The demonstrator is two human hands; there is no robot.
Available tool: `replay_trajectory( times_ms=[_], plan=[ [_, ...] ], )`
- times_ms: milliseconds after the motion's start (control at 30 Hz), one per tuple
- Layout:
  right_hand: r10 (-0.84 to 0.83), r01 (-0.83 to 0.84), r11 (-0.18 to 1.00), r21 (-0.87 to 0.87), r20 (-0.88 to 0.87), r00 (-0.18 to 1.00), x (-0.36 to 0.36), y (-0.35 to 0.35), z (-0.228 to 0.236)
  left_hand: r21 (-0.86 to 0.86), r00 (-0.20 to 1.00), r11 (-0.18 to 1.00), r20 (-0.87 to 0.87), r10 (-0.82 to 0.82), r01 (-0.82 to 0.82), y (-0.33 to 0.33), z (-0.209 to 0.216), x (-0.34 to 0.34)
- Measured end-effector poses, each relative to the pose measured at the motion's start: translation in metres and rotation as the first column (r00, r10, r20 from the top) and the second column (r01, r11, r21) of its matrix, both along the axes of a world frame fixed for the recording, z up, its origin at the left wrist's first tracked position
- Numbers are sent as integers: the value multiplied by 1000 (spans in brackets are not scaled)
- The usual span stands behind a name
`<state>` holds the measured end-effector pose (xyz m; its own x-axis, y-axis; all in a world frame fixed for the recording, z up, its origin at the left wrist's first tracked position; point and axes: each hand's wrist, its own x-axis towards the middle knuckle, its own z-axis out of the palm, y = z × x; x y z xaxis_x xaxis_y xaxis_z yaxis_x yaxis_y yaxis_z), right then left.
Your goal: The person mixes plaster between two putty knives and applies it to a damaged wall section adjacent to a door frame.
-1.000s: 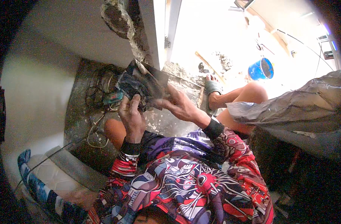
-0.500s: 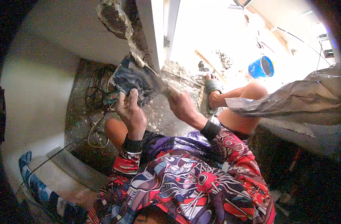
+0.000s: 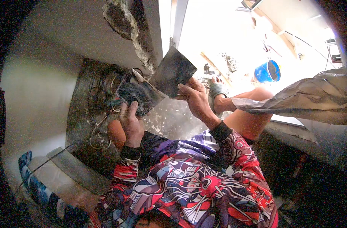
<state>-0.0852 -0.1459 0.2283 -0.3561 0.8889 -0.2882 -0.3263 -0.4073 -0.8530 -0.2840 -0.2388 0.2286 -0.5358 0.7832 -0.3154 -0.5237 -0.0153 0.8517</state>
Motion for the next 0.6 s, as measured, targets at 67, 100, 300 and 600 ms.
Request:
replay_trajectory(
  times_ms=[67,100,300,600],
  plan=[
    [30,-30,999,40,8,1000,-4,-3,9,11,996,1000,-82,-28,29,-6,-13,0],
    [31,-32,997,63,17,999,-3,-4,8,-23,987,999,-155,-43,40,-4,-9,3],
    [160,-356,872,336,491,857,0,-14,15,61,959,997,-277,55,-40,7,-30,-3],
    [118,-292,929,229,563,818,15,-6,-22,207,996,978,-83,-22,38,39,33,-19]
  ],
)
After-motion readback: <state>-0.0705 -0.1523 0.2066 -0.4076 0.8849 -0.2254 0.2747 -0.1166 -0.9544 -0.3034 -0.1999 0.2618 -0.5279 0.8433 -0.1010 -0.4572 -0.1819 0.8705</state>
